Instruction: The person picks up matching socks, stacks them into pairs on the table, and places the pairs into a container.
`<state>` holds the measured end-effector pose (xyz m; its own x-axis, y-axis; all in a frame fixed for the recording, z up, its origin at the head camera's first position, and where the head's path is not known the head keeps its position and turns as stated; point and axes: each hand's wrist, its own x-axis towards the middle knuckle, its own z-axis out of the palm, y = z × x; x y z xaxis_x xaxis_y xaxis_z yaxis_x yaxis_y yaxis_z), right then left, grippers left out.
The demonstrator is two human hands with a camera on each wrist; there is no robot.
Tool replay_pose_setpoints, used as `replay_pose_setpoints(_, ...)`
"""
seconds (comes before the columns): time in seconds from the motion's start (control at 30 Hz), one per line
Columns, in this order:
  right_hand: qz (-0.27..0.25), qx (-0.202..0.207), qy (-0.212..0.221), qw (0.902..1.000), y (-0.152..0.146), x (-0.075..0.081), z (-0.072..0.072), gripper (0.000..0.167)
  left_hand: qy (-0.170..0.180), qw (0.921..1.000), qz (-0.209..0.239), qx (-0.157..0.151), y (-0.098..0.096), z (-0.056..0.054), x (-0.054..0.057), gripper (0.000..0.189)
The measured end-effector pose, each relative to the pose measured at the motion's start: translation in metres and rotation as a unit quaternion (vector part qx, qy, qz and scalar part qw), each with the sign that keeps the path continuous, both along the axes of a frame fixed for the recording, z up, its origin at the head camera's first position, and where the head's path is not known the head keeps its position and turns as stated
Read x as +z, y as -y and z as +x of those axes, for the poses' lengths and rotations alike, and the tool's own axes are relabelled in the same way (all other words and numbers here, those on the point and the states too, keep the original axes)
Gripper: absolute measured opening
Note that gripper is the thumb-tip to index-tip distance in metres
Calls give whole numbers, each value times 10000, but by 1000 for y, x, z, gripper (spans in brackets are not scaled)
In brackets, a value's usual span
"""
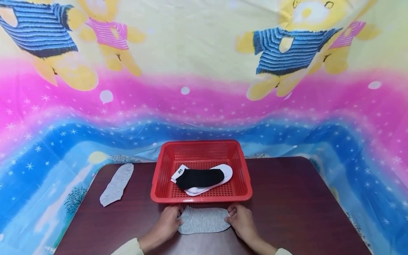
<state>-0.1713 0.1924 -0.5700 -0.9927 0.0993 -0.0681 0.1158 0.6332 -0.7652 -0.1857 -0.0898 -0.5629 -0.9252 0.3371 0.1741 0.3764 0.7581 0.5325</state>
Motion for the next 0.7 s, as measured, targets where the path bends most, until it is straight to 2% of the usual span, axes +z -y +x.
replay_pose_setpoints(0.1,87,55,-87,9999,0,0,0,29,-87,9999,-86,-48,0,-1,0,32)
replay_pose_setpoints(0.17,261,157,-297,9991,-1,0,0,31,-162,9997,-158,-88,1,-2,1,32)
replay_pose_setpoints(0.23,679,354,-605,9952,-3,0,0,33,-201,9995,-222,-114,2,-3,1,29)
replay_pose_setpoints(0.27,1013,507,-813,9902,-4,0,0,33,-191,9994,-259,-119,4,-3,1,27)
replay_pose_setpoints(0.33,1842,981,-1288,9695,-8,2,2,31,-165,9993,-316,-105,7,-3,3,22)
replay_pose_setpoints(0.43,2801,1833,-2072,9192,-17,12,6,26,-144,9992,-358,-63,16,-3,10,18)
replay_pose_setpoints(0.5,2996,2399,-2620,8855,-24,23,8,21,-32,9992,-399,-8,26,-3,17,16)
replay_pose_setpoints(0.53,2973,2646,-2851,8720,-28,30,10,17,43,9989,-462,62,31,-4,21,15)
replay_pose_setpoints(0.67,2882,3052,-3674,8300,-43,54,8,16,124,9933,-1043,473,59,-6,34,12)
replay_pose_setpoints(0.7,2932,3027,-3789,8239,-47,58,7,17,88,9910,-1192,609,66,-6,36,11)
